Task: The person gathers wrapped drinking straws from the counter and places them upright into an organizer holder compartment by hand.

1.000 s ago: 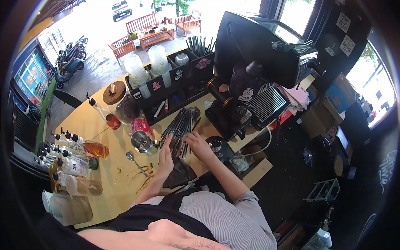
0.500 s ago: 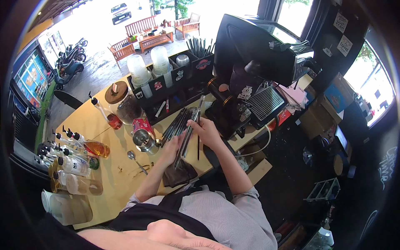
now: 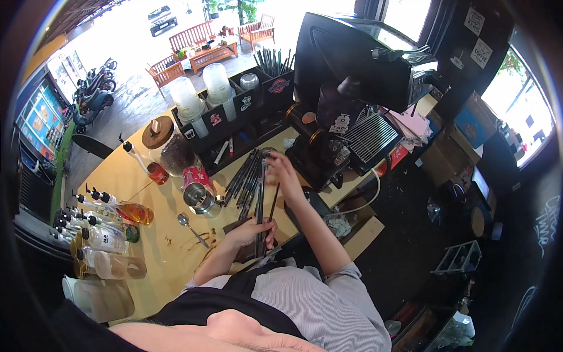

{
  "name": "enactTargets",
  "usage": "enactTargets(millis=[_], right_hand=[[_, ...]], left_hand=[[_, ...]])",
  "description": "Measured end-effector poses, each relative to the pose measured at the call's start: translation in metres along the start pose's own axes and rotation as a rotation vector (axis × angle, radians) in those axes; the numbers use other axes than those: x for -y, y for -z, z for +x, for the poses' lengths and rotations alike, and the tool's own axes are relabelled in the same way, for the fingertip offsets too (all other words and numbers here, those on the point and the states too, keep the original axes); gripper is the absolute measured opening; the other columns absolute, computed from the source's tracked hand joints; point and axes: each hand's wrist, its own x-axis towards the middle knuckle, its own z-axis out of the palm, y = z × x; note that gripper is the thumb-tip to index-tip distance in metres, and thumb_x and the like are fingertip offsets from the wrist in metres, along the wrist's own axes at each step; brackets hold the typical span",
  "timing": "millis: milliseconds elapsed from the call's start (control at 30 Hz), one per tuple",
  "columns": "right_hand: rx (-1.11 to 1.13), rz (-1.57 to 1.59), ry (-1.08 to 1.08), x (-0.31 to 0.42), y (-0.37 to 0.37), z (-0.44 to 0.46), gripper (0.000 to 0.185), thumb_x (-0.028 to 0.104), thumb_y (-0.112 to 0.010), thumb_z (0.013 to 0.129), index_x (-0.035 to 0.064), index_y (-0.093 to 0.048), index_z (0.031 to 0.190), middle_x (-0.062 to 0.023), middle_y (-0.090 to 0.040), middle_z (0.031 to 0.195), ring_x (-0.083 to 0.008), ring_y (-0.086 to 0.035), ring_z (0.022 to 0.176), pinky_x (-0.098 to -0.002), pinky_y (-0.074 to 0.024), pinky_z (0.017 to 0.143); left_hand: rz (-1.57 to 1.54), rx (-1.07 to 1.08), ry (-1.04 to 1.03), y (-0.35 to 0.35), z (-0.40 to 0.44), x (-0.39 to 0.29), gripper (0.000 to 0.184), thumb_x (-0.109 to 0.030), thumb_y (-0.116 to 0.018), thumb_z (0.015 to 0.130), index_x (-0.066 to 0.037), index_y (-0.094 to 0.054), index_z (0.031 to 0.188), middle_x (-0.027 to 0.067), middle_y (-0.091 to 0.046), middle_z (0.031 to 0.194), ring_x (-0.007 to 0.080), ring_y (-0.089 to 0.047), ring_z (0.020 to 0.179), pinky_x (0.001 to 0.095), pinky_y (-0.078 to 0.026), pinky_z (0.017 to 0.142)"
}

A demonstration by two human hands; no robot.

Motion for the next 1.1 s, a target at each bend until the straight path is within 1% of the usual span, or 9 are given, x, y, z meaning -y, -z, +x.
enactTargets(millis=[100,267,433,500,667,767,833,933,1100], right_hand=[[0.158,-0.093,0.168,0.015,0.006,0.011,0.045,0.031,-0.032,0.1,-0.0041,-0.059,0.107,-0.0126,-0.062,0.109,-0.0178,-0.06,0.091,-0.0324,-0.0491,0.081],[0.31,-0.355,0.08,0.019,0.011,0.008,0.045,0.026,-0.045,0.098,-0.0041,-0.065,0.071,-0.0073,-0.065,0.068,-0.0104,-0.058,0.066,-0.027,-0.0459,0.067],[0.32,-0.407,0.119,-0.005,0.007,-0.001,0.041,0.023,-0.047,0.097,-0.0051,-0.064,0.072,-0.0079,-0.066,0.07,-0.0111,-0.061,0.069,-0.0265,-0.0478,0.068],[0.399,-0.514,-0.057,-0.006,0.006,-0.007,0.035,0.019,-0.047,0.097,-0.0039,-0.064,0.077,-0.0098,-0.066,0.077,-0.013,-0.062,0.074,-0.0268,-0.048,0.071],[0.312,-0.195,0.09,-0.01,0.016,0.005,0.029,0.01,-0.05,0.095,-0.0022,-0.053,0.121,-0.0122,-0.063,0.112,-0.0185,-0.063,0.098,-0.0296,-0.0498,0.083],[0.362,-0.117,0.028,-0.007,0.017,0.003,0.028,0.006,-0.049,0.094,-0.0021,-0.054,0.121,-0.0131,-0.061,0.116,-0.0199,-0.063,0.101,-0.0309,-0.0494,0.086],[0.459,-0.201,0.008,-0.01,0.018,0.0,0.039,0.018,-0.046,0.097,0.0003,-0.044,0.131,-0.0166,-0.059,0.119,-0.0237,-0.063,0.102,-0.0336,-0.0495,0.087],[0.246,0.259,-0.274,-0.005,0.008,-0.004,0.067,0.05,-0.038,0.095,0.0089,-0.018,0.144,-0.0248,-0.056,0.12,-0.0339,-0.06,0.105,-0.0423,-0.0455,0.094],[0.278,0.433,-0.422,-0.009,0.01,-0.015,0.057,0.039,-0.041,0.097,0.0112,-0.022,0.143,-0.0228,-0.057,0.118,-0.0304,-0.061,0.105,-0.0394,-0.0501,0.088]], left_hand=[[0.04,-0.011,0.079,-0.012,-0.004,-0.006,0.022,-0.025,-0.047,0.097,-0.003,-0.05,0.094,0.0042,-0.053,0.068,0.0182,-0.061,0.063,0.0333,-0.053,0.068],[0.037,-0.005,0.063,-0.017,-0.004,-0.009,0.021,-0.025,-0.049,0.096,-0.003,-0.05,0.094,0.0017,-0.048,0.065,0.0155,-0.055,0.057,0.0312,-0.052,0.065],[-0.012,-0.045,0.04,-0.012,-0.005,-0.012,0.022,-0.026,-0.05,0.096,-0.005,-0.05,0.096,-0.0025,-0.041,0.06,0.0109,-0.048,0.051,0.0282,-0.048,0.06],[-0.015,-0.017,0.06,-0.011,-0.006,-0.015,0.02,-0.026,-0.049,0.097,-0.006,-0.05,0.097,-0.0054,-0.037,0.058,0.0074,-0.042,0.048,0.0241,-0.042,0.051],[-0.096,-0.024,0.115,-0.006,-0.001,-0.012,0.019,-0.026,-0.047,0.098,-0.007,-0.05,0.097,-0.0069,-0.032,0.057,0.0049,-0.033,0.043,0.0207,-0.03,0.042],[-0.137,-0.064,0.118,-0.011,0.002,-0.011,0.019,-0.026,-0.045,0.098,-0.007,-0.05,0.097,-0.0066,-0.031,0.056,0.0046,-0.029,0.042,0.0203,-0.027,0.04],[-0.164,-0.082,0.12,-0.01,0.004,-0.01,0.019,-0.025,-0.044,0.099,-0.007,-0.05,0.097,-0.0063,-0.031,0.056,0.0043,-0.027,0.041,0.0201,-0.026,0.039],[-0.199,-0.02,0.143,-0.004,0.007,-0.009,0.02,-0.026,-0.043,0.099,-0.007,-0.05,0.096,-0.0056,-0.03,0.056,0.0041,-0.028,0.042,0.0193,-0.024,0.038],[-0.308,-0.02,0.001,-0.002,0.01,-0.007,0.023,-0.029,-0.046,0.098,-0.007,-0.05,0.092,-0.0043,-0.032,0.057,0.0053,-0.031,0.046,0.0195,-0.024,0.04]])
